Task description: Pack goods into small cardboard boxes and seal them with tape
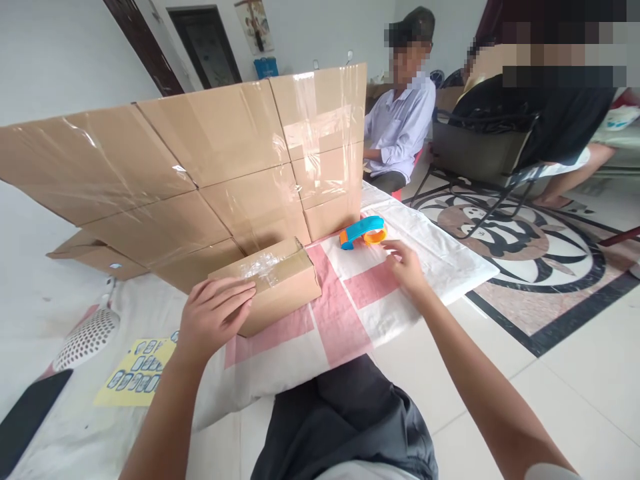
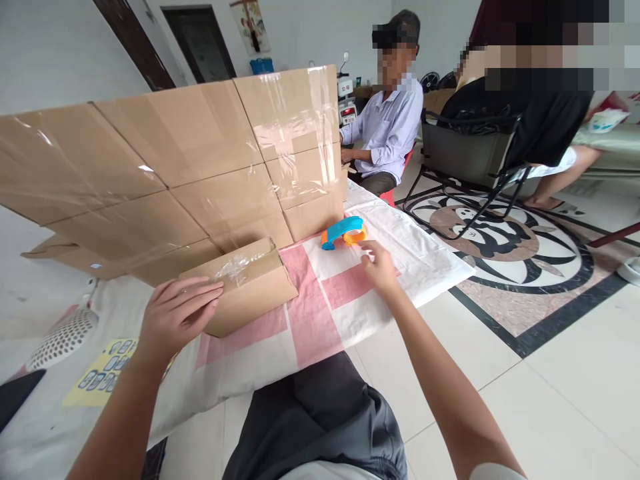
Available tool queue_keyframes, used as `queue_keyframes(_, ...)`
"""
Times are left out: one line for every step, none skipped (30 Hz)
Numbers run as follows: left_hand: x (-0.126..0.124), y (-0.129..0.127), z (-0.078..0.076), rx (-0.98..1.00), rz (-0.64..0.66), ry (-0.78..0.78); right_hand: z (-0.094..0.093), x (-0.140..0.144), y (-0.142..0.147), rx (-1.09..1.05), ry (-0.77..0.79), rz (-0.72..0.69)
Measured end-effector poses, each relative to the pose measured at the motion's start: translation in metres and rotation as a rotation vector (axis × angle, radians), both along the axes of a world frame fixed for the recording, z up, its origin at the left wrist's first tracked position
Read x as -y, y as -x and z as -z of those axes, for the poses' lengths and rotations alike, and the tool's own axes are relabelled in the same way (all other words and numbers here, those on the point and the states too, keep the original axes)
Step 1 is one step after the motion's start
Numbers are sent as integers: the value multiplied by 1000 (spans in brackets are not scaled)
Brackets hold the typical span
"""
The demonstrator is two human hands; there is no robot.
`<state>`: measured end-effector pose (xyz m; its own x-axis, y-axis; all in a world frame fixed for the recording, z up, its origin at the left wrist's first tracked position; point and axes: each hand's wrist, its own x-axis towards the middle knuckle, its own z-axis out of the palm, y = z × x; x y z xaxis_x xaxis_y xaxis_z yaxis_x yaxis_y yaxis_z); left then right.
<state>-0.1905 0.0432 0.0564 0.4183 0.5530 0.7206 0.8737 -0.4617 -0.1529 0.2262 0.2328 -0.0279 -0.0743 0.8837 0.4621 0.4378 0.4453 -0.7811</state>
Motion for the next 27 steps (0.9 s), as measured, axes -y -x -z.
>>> queue_keyframes(4,1,8,31,-35,-56,3,9,9,4,22,-49)
queue_keyframes(8,1,17,94,-77,-113,5,17,19,9,43,-102)
queue_keyframes(12,1,27,192,-124,-160,6,24,29,13,62,-158)
queue_keyframes(15,0,38,328,-167,-185,7,30,39,15,79,-214)
queue_keyframes(17,0,49,493,-194,-179,7,36,49,19,96,-265)
queue_keyframes(19,-2,59,671,-201,-141,6,40,59,19,113,-317)
queue_keyframes(19,-3,69,843,-195,-76,6,44,69,14,130,-376)
queue_keyframes(18,-5,78,991,-186,4,5,47,79,3,145,-442)
queue_keyframes(17,-6,85,1105,-193,89,4,49,89,-14,157,-513)
queue_keyframes(15,-8,91,1182,-224,164,4,50,98,-34,167,-588)
queue_keyframes(13,-9,95,1225,-274,221,4,51,107,-56,177,-661)
queue_keyframes(10,-10,99,1247,-327,259,4,53,115,-76,184,-725)
queue_keyframes(9,-11,101,1258,-368,279,4,54,122,-90,189,-769)
queue_keyframes(8,-11,103,1265,-387,282,4,56,128,-102,192,-795)
queue_keyframes(7,-11,104,1271,-389,277,5,58,132,-109,192,-809)
queue_keyframes(7,-11,105,1276,-383,268,6,60,135,-113,186,-808)
queue_keyframes(8,-10,106,1282,-381,263,7,63,136,-112,175,-799)
queue_keyframes(9,-10,106,1288,-383,259,8,64,136,-108,163,-786)
queue_keyframes(10,-10,107,1292,-388,255,9,66,136,-103,149,-773)
queue_keyframes(12,-11,106,1289,-390,249,10,67,134,-99,135,-762)
queue_keyframes(13,-13,106,1279,-391,236,10,68,133,-98,123,-749)
queue_keyframes(14,-14,105,1265,-388,219,11,69,131,-99,115,-734)
queue_keyframes(15,-17,105,1247,-385,198,10,69,129,-101,112,-716)
queue_keyframes(16,-19,104,1230,-381,177,10,70,127,-101,112,-700)
queue_keyframes(17,-21,103,1216,-378,162,9,71,126,-96,115,-688)
queue_keyframes(18,-22,103,1209,-376,151,8,72,125,-89,118,-682)
queue_keyframes(19,-23,103,1207,-375,146,7,73,124,-80,122,-681)
